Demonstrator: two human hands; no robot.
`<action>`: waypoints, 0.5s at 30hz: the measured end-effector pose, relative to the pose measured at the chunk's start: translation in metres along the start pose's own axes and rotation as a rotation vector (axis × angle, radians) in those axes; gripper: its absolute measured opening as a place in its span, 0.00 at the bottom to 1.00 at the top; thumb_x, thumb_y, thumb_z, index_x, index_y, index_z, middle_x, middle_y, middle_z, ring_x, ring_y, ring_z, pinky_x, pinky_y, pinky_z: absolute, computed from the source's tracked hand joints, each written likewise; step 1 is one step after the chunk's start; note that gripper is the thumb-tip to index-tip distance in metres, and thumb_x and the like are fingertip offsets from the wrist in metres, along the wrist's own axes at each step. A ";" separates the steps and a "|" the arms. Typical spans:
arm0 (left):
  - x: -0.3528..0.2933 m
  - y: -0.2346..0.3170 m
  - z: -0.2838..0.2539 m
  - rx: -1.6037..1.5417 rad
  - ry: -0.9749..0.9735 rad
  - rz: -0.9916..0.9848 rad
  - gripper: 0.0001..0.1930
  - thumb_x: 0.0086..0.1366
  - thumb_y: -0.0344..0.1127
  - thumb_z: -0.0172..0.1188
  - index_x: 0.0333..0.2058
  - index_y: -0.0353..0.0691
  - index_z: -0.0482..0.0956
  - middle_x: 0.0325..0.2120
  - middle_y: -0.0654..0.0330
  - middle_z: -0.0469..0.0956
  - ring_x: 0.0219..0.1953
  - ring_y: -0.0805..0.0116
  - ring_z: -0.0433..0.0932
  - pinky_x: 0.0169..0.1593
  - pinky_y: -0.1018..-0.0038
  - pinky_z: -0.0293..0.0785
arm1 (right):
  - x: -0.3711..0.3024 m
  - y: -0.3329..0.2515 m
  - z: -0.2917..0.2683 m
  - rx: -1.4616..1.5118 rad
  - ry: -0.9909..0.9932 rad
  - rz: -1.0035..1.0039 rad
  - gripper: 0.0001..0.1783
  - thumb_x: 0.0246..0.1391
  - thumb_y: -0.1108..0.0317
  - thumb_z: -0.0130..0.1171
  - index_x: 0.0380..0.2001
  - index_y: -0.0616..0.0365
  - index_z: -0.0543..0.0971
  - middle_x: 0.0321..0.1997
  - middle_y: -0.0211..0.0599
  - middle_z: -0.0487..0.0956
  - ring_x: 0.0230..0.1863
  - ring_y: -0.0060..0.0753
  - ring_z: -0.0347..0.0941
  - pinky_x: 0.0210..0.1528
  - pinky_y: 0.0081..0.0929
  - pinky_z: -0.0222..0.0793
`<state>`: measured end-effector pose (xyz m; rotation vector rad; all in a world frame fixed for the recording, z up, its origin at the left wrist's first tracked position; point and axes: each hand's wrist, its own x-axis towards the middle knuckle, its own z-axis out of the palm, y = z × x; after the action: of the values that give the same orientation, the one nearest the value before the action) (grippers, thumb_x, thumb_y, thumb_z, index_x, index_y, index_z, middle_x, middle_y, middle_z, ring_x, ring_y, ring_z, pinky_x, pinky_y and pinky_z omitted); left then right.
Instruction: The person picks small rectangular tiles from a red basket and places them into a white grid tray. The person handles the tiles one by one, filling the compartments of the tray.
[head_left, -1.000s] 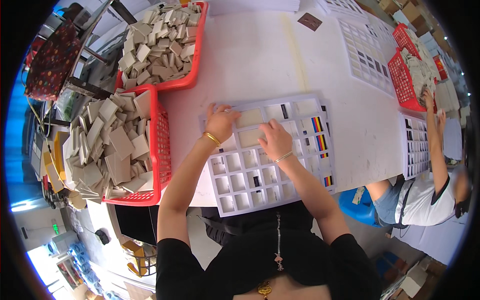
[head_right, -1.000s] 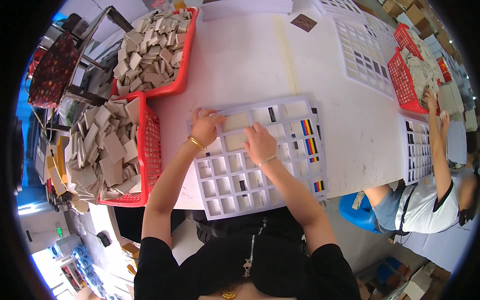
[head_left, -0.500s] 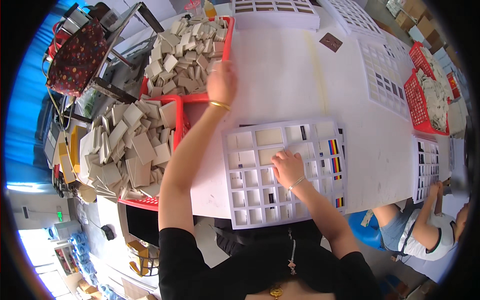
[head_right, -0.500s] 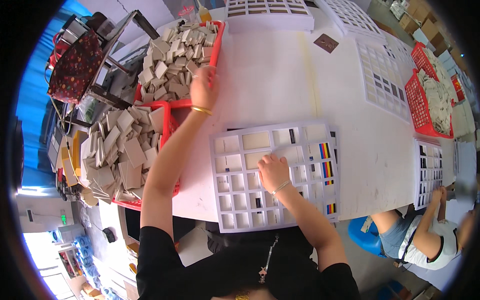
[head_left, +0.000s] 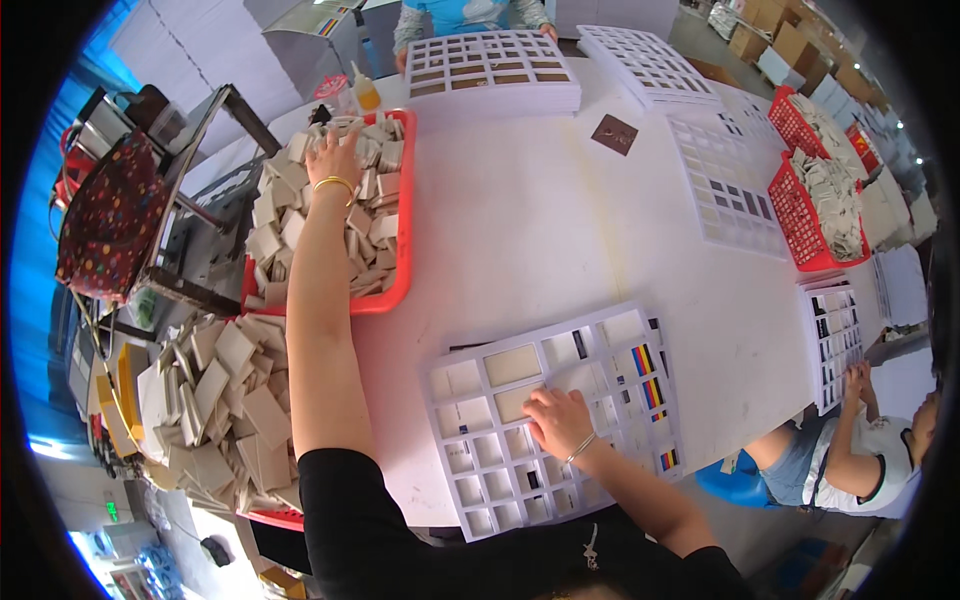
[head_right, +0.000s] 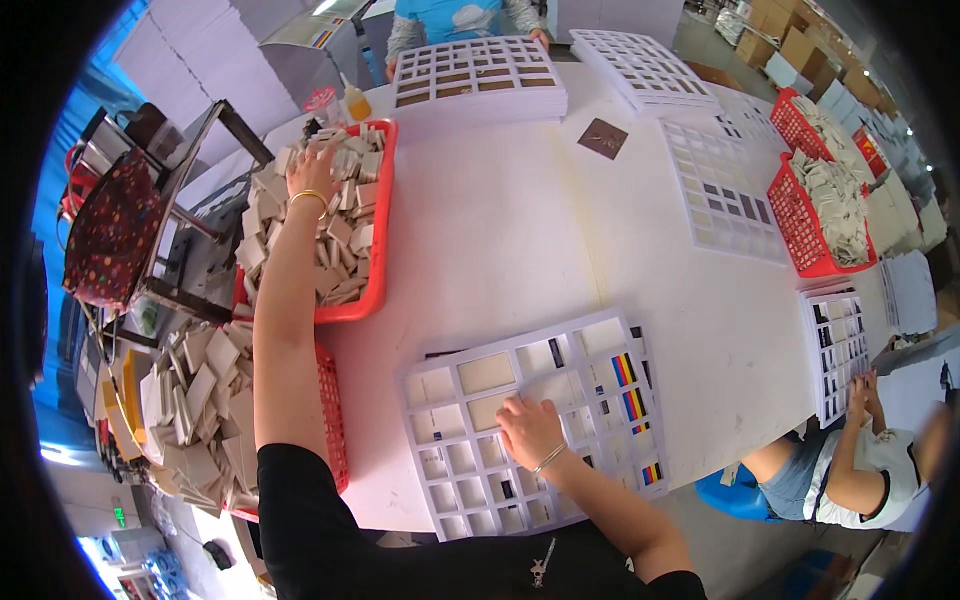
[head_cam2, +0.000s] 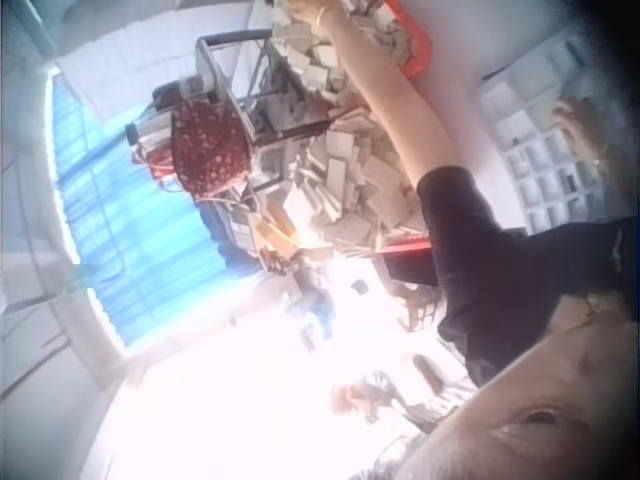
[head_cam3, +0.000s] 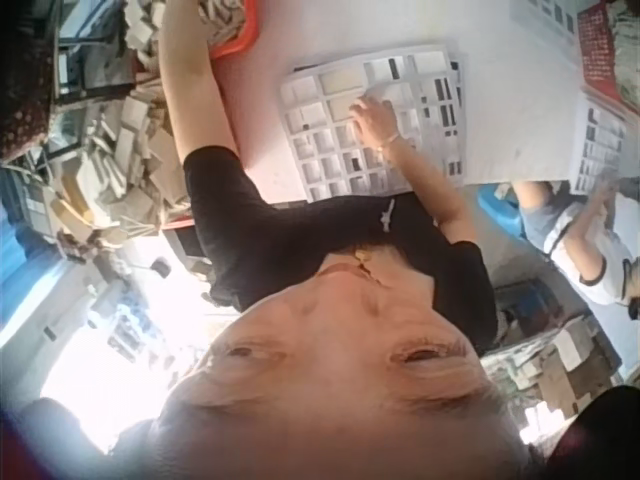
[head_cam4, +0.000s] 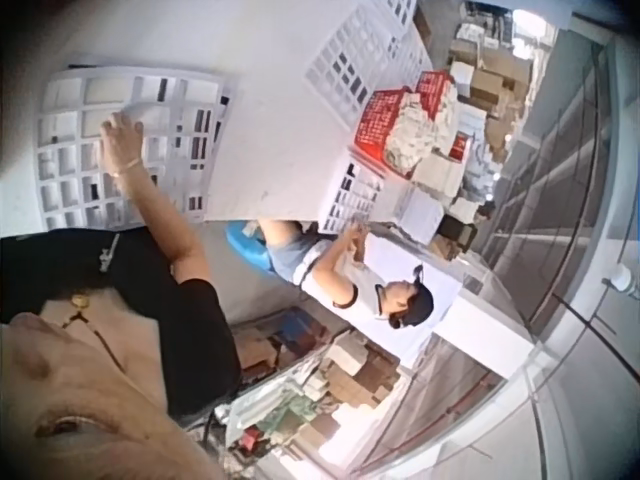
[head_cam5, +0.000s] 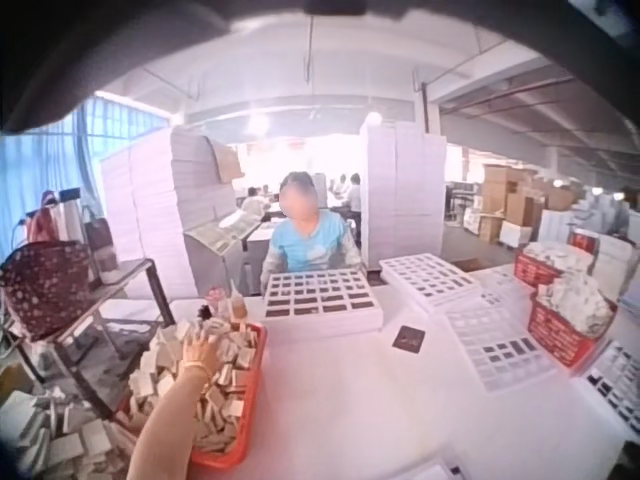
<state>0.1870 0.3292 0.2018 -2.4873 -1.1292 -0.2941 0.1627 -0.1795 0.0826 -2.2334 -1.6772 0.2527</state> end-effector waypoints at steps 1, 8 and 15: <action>0.005 0.003 0.005 0.018 -0.081 -0.004 0.35 0.52 0.38 0.66 0.59 0.63 0.63 0.59 0.59 0.65 0.57 0.57 0.69 0.57 0.58 0.64 | 0.000 0.001 -0.001 0.016 -0.015 0.011 0.12 0.43 0.65 0.63 0.35 0.46 0.76 0.40 0.24 0.72 0.40 0.29 0.71 0.40 0.39 0.60; -0.003 -0.018 0.028 -0.109 0.049 0.106 0.15 0.57 0.32 0.55 0.44 0.52 0.73 0.43 0.60 0.75 0.48 0.60 0.75 0.46 0.58 0.70 | 0.002 0.002 0.001 0.063 0.017 -0.006 0.13 0.42 0.66 0.63 0.35 0.46 0.76 0.40 0.23 0.71 0.39 0.29 0.70 0.43 0.39 0.59; -0.015 -0.006 0.002 -0.059 -0.048 0.213 0.23 0.55 0.43 0.63 0.50 0.55 0.68 0.49 0.61 0.74 0.46 0.61 0.77 0.49 0.58 0.66 | 0.001 0.002 0.002 0.064 0.016 0.002 0.13 0.43 0.65 0.62 0.36 0.46 0.76 0.40 0.25 0.71 0.41 0.30 0.70 0.46 0.40 0.59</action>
<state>0.1724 0.3237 0.1967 -2.6514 -0.8747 -0.2102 0.1646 -0.1786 0.0802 -2.1850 -1.6352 0.2838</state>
